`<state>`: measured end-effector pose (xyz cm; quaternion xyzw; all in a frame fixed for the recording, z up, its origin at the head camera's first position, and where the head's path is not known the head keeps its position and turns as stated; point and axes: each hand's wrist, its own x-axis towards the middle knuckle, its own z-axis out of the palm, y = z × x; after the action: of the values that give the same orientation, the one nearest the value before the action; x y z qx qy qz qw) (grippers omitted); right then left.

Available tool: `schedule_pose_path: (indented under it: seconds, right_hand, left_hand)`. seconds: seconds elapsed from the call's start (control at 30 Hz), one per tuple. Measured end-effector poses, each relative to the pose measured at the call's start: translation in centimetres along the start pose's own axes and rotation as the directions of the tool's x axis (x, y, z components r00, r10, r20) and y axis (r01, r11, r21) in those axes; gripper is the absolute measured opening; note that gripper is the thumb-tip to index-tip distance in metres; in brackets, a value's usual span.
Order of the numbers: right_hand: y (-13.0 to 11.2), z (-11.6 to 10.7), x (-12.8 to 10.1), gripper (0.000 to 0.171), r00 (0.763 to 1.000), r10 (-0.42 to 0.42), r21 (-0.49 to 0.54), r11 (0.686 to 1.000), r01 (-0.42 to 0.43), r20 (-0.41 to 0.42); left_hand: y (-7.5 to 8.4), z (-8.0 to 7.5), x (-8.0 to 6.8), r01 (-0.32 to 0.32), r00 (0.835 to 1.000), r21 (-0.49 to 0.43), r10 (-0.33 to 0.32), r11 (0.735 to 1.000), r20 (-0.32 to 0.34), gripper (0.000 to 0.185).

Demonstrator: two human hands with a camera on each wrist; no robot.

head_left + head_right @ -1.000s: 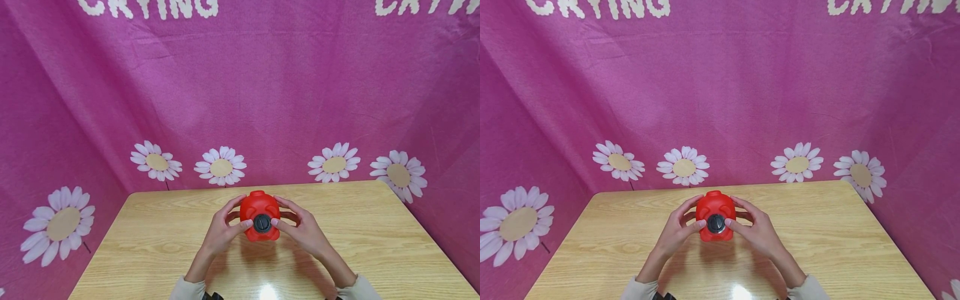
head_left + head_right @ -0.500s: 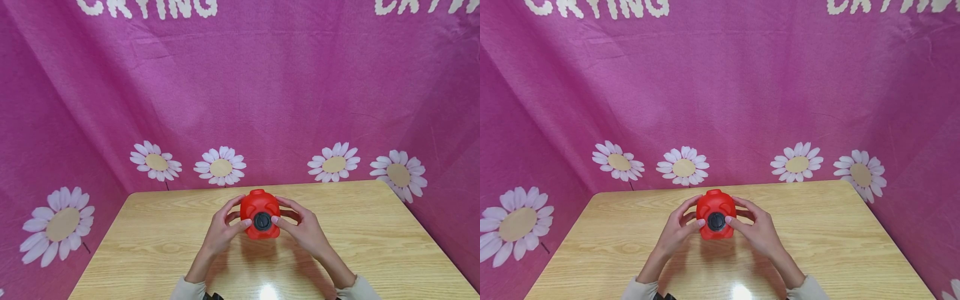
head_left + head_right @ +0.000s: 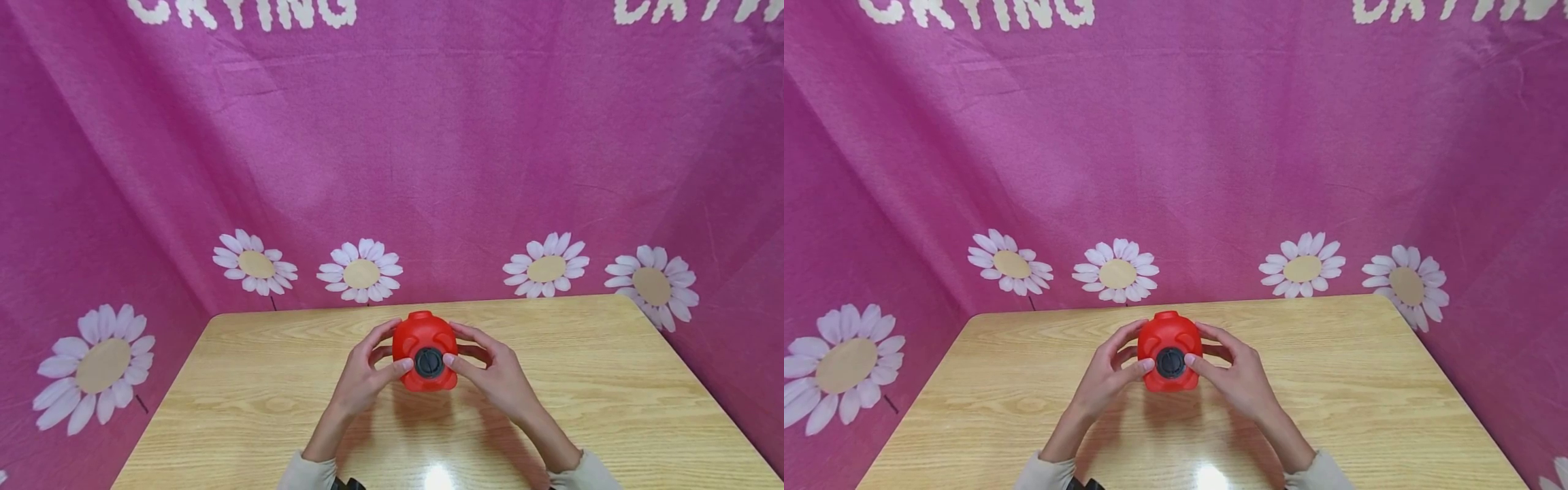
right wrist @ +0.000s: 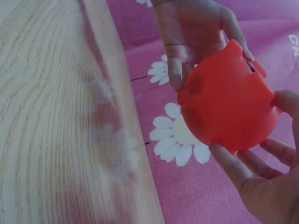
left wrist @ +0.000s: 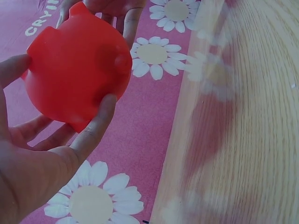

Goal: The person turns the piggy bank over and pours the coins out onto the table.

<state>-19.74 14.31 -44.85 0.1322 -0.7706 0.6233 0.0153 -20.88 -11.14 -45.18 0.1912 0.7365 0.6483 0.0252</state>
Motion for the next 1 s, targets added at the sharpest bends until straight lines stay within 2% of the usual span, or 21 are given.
schedule_pose_path:
  seconds: [0.3, 0.63, 1.0]
  right_hand:
    - [-0.17, 0.06, -0.05, 0.056, 1.0, 0.0, 0.005, 1.0, 0.0, 0.006]
    - [0.05, 0.05, -0.01, 0.053, 1.0, 0.002, 0.02, 1.0, -0.003, 0.023]
    - [0.04, -0.07, -0.01, 0.051, 0.999, -0.035, -0.027, 0.999, 0.035, 0.003]
  left_hand:
    - [-0.15, -0.26, -0.03, -0.007, 1.0, 0.009, 0.007, 1.0, 0.02, 0.07]
    - [-0.2, -0.38, 0.09, 0.06, 0.996, -0.113, -0.052, 0.992, 0.072, 0.07]
    - [-0.24, -0.19, 0.14, 0.044, 0.999, -0.118, -0.039, 0.992, 0.037, 0.069]
